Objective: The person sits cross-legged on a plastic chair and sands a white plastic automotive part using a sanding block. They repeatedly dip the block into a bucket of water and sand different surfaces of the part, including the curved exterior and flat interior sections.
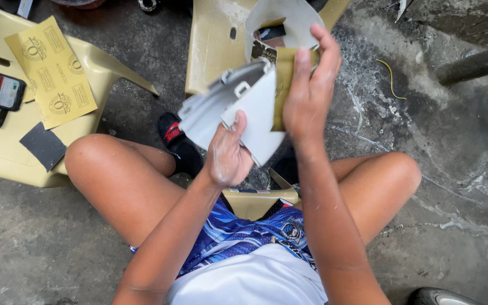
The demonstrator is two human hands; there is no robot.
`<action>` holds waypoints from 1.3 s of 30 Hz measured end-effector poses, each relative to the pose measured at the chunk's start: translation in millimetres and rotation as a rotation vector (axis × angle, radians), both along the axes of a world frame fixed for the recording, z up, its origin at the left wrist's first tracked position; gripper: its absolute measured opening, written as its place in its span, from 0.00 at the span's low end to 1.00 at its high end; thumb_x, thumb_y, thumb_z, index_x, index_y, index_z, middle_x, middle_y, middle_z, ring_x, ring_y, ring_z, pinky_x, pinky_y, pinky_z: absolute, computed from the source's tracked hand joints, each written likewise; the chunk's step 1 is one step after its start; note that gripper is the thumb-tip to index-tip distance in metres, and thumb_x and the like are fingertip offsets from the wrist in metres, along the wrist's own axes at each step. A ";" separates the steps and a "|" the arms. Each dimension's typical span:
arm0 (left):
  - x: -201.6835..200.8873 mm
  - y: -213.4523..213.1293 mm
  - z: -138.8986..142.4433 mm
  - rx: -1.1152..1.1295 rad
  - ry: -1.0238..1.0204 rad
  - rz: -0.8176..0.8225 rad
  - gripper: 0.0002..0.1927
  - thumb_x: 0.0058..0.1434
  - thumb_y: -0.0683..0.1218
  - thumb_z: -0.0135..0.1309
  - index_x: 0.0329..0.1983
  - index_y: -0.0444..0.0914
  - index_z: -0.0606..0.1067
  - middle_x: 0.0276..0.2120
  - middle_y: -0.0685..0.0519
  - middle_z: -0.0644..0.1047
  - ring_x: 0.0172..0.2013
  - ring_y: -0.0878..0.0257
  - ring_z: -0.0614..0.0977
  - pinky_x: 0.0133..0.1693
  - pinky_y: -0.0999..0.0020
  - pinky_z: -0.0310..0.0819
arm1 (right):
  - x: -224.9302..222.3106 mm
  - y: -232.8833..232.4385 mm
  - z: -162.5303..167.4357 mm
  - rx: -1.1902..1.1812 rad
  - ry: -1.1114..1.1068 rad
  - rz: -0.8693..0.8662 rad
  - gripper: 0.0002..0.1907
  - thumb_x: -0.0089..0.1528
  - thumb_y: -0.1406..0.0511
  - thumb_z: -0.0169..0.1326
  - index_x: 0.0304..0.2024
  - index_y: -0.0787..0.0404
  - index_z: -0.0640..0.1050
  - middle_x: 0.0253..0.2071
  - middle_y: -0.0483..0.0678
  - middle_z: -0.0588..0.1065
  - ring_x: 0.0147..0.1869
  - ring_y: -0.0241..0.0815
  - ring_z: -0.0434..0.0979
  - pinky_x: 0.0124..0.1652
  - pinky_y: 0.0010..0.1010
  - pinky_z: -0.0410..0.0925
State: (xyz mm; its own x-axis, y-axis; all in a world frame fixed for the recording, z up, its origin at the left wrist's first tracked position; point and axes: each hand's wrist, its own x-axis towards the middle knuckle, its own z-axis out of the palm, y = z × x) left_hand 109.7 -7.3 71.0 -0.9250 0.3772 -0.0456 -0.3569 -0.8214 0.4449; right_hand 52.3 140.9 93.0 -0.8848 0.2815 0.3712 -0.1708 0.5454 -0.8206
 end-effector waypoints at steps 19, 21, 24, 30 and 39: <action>-4.9 5.8 -19.2 0.130 -0.078 0.044 0.31 0.78 0.57 0.38 0.75 0.33 0.59 0.67 0.44 0.69 0.65 0.53 0.73 0.68 0.50 0.64 | 11.0 -18.3 -11.3 0.014 -0.018 -0.086 0.23 0.78 0.58 0.41 0.70 0.66 0.64 0.66 0.60 0.66 0.74 0.56 0.65 0.73 0.42 0.56; -13.3 7.6 -22.9 0.149 -0.028 0.097 0.31 0.80 0.58 0.38 0.75 0.32 0.60 0.67 0.42 0.70 0.66 0.51 0.74 0.70 0.51 0.64 | 43.3 -40.9 -22.9 0.013 -0.062 -0.041 0.24 0.76 0.59 0.42 0.67 0.69 0.64 0.66 0.62 0.65 0.74 0.58 0.63 0.72 0.44 0.55; -18.2 4.9 -25.0 -0.013 0.014 0.119 0.31 0.80 0.58 0.39 0.74 0.30 0.61 0.67 0.41 0.70 0.67 0.51 0.73 0.71 0.51 0.63 | 52.5 -40.3 -33.8 0.013 -0.086 -0.046 0.26 0.76 0.58 0.42 0.69 0.71 0.62 0.65 0.63 0.63 0.72 0.58 0.63 0.71 0.43 0.56; -2.9 1.7 -26.0 0.041 -0.119 -0.046 0.30 0.75 0.56 0.39 0.74 0.34 0.60 0.68 0.47 0.68 0.68 0.55 0.71 0.70 0.52 0.64 | -17.3 0.8 -9.7 0.023 -0.083 -0.065 0.25 0.74 0.57 0.45 0.67 0.68 0.65 0.64 0.61 0.67 0.70 0.57 0.66 0.70 0.43 0.59; -21.6 5.4 -36.5 0.024 -0.012 0.073 0.31 0.79 0.56 0.40 0.75 0.31 0.59 0.68 0.43 0.69 0.68 0.52 0.71 0.71 0.52 0.62 | 52.7 -35.1 -43.0 0.073 -0.079 -0.071 0.26 0.76 0.58 0.42 0.69 0.71 0.62 0.65 0.64 0.64 0.71 0.60 0.64 0.71 0.45 0.56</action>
